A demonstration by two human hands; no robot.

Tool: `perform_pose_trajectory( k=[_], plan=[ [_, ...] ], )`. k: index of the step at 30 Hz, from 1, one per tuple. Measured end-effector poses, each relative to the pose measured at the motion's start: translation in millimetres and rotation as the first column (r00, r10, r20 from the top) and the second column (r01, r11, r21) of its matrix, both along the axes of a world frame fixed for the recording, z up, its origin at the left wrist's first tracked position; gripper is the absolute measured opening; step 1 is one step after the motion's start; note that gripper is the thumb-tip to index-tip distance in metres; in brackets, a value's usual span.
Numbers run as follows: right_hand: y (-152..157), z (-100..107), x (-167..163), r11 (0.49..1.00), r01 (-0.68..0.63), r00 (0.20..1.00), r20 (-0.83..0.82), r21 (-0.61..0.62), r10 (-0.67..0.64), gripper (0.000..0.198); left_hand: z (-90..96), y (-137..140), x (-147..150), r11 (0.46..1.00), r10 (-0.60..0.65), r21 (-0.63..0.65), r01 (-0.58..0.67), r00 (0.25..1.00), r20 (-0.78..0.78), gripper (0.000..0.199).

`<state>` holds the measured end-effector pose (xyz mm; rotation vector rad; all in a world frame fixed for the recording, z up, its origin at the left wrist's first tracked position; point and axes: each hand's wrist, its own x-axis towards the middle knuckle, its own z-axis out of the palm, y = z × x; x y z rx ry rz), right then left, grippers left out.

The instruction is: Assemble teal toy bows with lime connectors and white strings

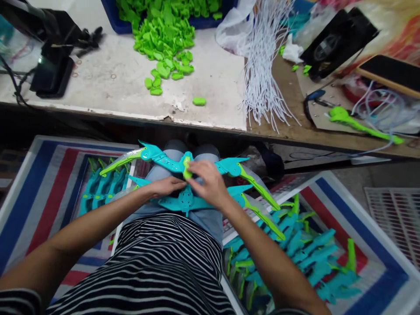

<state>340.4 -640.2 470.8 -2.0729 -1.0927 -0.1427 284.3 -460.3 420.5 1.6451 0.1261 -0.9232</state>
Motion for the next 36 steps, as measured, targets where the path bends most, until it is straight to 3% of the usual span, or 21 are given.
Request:
perform_pose_trajectory(
  k=[3, 6, 12, 16, 20, 25, 28, 31, 34, 36],
  plan=[
    [-22, -25, -62, 0.995, -0.02, 0.999, -0.043, -0.099, 0.015, 0.018, -2.8, -2, 1, 0.993, 0.061, -0.092, -0.074, 0.988, -0.139, 0.049],
    [-27, -46, -89, 0.991, 0.016, 0.999, -0.041, -0.132, -0.022, 0.019, -1.8, -5, 1, 0.988, 0.083, -0.114, -0.105, 0.979, -0.187, 0.053],
    [-21, -61, -89, 0.994, 0.049, 0.993, -0.104, -0.101, -0.06, 0.022, 2.3, -1, 0, 0.993, 0.013, -0.111, -0.026, 0.992, -0.124, 0.053],
    [-17, -64, -91, 0.975, 0.187, 0.959, -0.195, -0.116, -0.208, 0.021, -1.8, 0, -3, 0.989, -0.082, -0.121, 0.086, 0.996, 0.041, 0.048],
    [-13, -68, -89, 0.934, 0.257, 0.885, -0.326, -0.25, -0.331, 0.041, -10.9, -3, -7, 0.992, -0.126, 0.042, 0.12, 0.968, 0.215, 0.042],
    [-12, -61, -82, 0.896, 0.143, 0.918, -0.282, -0.421, -0.279, 0.06, -14.1, -6, -11, 0.973, -0.176, 0.199, 0.114, 0.926, 0.333, 0.043],
    [-13, -40, -59, 0.883, 0.068, 0.963, -0.202, -0.465, -0.18, 0.042, -5.7, -13, -23, 0.952, -0.152, 0.305, 0.024, 0.901, 0.406, 0.044],
    [-3, -8, -3, 0.929, 0.19, 0.981, 0.016, -0.318, -0.196, 0.03, 4.8, -23, -47, 0.894, -0.215, 0.436, -0.101, 0.758, 0.616, 0.04],
    [23, 14, 78, 0.918, 0.37, 0.907, 0.269, -0.14, -0.324, 0.029, 10.6, -31, -69, 0.825, -0.417, 0.565, -0.028, 0.645, 0.641, 0.049],
    [44, 17, 128, 0.908, 0.389, 0.888, 0.324, -0.155, -0.325, 0.027, 12.1, -35, -73, 0.755, -0.531, 0.652, 0.065, 0.643, 0.551, 0.063]
  ],
)
